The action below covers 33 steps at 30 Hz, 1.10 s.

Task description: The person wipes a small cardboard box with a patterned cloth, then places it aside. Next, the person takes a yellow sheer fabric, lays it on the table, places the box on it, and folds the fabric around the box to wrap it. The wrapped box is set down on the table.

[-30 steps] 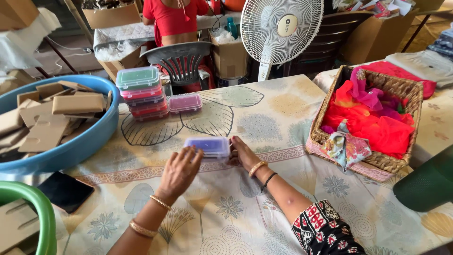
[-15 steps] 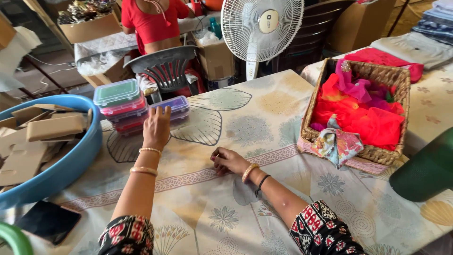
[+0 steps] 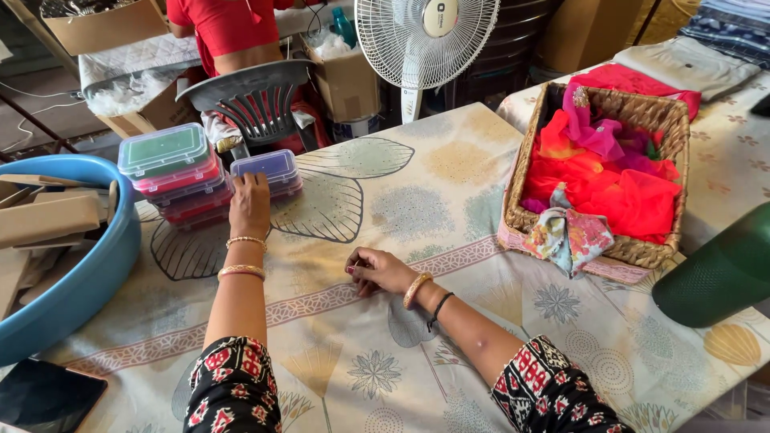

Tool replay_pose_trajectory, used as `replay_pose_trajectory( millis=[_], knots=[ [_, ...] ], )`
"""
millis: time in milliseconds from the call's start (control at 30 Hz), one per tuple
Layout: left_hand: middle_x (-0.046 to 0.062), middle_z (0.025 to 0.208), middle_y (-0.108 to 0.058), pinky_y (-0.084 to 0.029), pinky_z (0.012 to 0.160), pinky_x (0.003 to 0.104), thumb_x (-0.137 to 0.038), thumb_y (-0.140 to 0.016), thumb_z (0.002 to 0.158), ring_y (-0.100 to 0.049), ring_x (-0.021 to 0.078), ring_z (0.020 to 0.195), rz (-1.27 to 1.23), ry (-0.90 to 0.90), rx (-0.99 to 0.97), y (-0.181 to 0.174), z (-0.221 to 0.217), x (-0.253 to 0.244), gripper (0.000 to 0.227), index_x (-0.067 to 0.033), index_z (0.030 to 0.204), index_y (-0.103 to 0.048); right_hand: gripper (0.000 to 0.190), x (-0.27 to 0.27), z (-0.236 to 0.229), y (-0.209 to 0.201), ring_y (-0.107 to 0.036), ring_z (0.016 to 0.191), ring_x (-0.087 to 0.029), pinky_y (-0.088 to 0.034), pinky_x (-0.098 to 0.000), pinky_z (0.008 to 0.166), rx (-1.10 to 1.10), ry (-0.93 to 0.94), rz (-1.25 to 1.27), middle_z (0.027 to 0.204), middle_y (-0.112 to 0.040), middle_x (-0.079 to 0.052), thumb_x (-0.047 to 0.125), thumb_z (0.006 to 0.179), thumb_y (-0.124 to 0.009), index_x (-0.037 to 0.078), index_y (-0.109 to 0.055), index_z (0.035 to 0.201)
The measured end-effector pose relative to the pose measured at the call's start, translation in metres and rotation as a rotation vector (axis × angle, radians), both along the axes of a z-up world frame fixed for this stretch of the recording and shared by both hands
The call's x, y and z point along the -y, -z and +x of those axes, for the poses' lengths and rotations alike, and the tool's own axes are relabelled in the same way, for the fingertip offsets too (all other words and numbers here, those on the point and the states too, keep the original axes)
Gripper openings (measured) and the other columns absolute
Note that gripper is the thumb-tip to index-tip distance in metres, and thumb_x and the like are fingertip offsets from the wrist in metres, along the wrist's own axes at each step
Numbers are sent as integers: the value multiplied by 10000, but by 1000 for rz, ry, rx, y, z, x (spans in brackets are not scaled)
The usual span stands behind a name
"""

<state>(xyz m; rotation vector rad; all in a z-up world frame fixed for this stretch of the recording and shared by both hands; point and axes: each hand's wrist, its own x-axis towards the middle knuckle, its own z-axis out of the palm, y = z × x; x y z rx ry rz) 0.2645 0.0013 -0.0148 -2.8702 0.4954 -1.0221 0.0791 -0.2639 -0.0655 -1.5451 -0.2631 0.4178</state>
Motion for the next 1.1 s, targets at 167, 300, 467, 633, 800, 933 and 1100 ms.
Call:
replay_pose_trajectory(
  millis=[167,300,467,633,800,933,1100],
  knots=[
    [230,1236,-563,-610,885,410,5,-659,863,-534,422,1260,-3,3,40,-6,-26,4,371,36,1221,-569,212,1,3,7,-697,730,-97,-634,-284,708,-3,-19,41,878,-657,-35,217,1022,-614,28,-591,1115],
    [237,1311,-492,-568,952,469,-199,-646,971,-485,382,1278,-125,63,-221,-4,-67,14,399,5,1288,-516,158,1,6,15,-706,747,-106,-632,-278,712,21,-22,77,880,-647,-35,158,1034,-595,21,-590,1113],
    [220,1437,-433,-424,1081,504,-386,-573,958,-377,412,1393,-177,148,-452,19,-127,18,554,-38,1375,-465,140,0,5,14,-705,740,-122,-622,-275,692,51,-21,88,868,-638,-40,141,1035,-597,17,-595,1099],
    [252,1626,-180,-90,1199,552,-592,-335,1025,-123,446,1509,-89,251,-612,42,-165,8,778,-31,1558,-251,136,0,7,17,-711,753,-121,-627,-272,696,115,-38,85,879,-638,-30,134,1027,-606,10,-595,1083],
    [221,1681,-51,-11,1234,531,-643,-233,1015,3,392,1549,94,272,-700,26,-237,18,861,-35,1606,-83,149,-3,-1,4,-700,710,-110,-627,-269,689,100,0,-85,847,-680,-62,154,1024,-626,13,-615,1074],
    [217,1685,24,50,1215,528,-667,-212,1010,71,402,1538,146,277,-785,15,-286,33,896,-36,1611,0,157,-3,-2,2,-698,694,-97,-625,-264,664,215,-31,-193,847,-688,-73,151,1012,-651,10,-610,1067],
    [272,1666,-49,57,1185,625,-728,-317,968,43,461,1536,150,385,-772,19,-312,39,979,-10,1594,-93,126,0,-9,-5,-662,871,-191,-554,-337,771,837,-57,-628,946,-654,-79,72,890,-737,58,-664,992]
  ],
)
